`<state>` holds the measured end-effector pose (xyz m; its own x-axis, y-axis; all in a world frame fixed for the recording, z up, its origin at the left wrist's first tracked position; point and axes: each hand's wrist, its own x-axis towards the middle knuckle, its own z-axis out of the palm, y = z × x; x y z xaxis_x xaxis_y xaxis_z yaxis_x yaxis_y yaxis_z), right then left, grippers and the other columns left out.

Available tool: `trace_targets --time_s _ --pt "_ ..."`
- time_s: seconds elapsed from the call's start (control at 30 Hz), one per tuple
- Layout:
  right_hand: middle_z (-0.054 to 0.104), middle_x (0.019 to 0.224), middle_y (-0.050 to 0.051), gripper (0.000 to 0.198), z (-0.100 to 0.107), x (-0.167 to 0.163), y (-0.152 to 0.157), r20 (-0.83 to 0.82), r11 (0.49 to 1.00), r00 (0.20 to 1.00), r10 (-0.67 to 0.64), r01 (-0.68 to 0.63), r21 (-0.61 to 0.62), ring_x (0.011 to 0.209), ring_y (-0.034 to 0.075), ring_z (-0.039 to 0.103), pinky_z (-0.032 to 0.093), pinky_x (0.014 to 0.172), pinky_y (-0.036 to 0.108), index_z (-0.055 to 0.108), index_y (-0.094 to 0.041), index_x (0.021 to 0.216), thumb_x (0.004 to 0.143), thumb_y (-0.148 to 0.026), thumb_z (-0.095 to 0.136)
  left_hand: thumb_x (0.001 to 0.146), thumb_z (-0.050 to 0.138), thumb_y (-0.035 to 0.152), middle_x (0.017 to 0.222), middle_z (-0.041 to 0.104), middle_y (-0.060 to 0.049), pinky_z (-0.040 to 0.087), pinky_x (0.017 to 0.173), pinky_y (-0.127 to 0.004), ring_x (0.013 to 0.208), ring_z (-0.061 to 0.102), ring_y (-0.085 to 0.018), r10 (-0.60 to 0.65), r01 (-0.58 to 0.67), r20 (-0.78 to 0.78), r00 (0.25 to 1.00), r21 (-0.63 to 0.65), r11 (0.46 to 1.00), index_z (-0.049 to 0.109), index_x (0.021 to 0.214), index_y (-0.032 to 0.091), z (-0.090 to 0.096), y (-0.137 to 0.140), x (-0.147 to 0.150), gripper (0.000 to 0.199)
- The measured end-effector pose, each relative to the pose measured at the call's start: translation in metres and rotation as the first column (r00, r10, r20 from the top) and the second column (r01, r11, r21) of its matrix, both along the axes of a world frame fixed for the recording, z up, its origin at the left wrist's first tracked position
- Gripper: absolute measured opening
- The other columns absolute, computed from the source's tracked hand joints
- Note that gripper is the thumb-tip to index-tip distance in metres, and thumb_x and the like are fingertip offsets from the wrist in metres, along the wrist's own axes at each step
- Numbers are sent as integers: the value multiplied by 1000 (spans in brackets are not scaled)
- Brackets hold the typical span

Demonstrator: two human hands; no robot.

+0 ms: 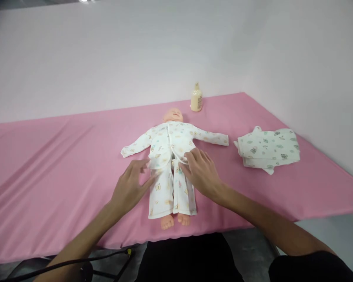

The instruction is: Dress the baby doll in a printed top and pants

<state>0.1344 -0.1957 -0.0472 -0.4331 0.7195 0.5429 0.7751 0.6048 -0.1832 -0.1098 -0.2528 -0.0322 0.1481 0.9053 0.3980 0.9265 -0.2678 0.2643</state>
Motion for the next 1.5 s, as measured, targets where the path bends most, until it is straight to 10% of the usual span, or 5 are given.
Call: trace_targets --time_s 0.23,0.5,0.8,1.2,1.5 --pt "58 76 5 24 11 -18 10 120 975 991 56 -80 206 76 20 48 36 76 34 56 -19 76 93 -4 46 100 37 14 86 61 -6 40 61 -29 76 58 -18 -155 222 -457 876 97 970 58 96 13 5 43 18 21" --pt "57 84 6 23 3 -16 2 339 943 910 237 -299 145 78 20 47 39 74 34 60 -16 83 89 2 47 103 34 24 87 57 -4 43 67 -29 78 54 -15 -256 276 -189 948 88 957 51 91 16 -2 39 25 23" --pt "59 109 13 46 -4 8 -18 239 993 968 83 -100 60 95 26 53 49 78 38 48 -13 134 89 -2 48 81 42 6 124 54 -12 51 85 -38 110 55 -24 -270 272 -322 908 -39 962 42 132 17 15 19 15 52" --pt "60 86 8 18 -8 3 -1 159 970 987 30 -67 233 82 23 51 42 75 35 60 -18 87 89 -2 50 93 38 5 86 60 -7 44 66 -34 79 59 -19 -117 264 -481 869 249 932 54 116 12 -1 35 23 29" --pt "59 85 5 26 3 12 -13 543 923 805 241 -363 129 75 20 50 40 71 37 61 -17 87 83 5 48 90 43 2 88 55 -6 43 69 -35 83 53 -20 -318 429 -569 758 68 901 59 92 14 6 24 31 20"
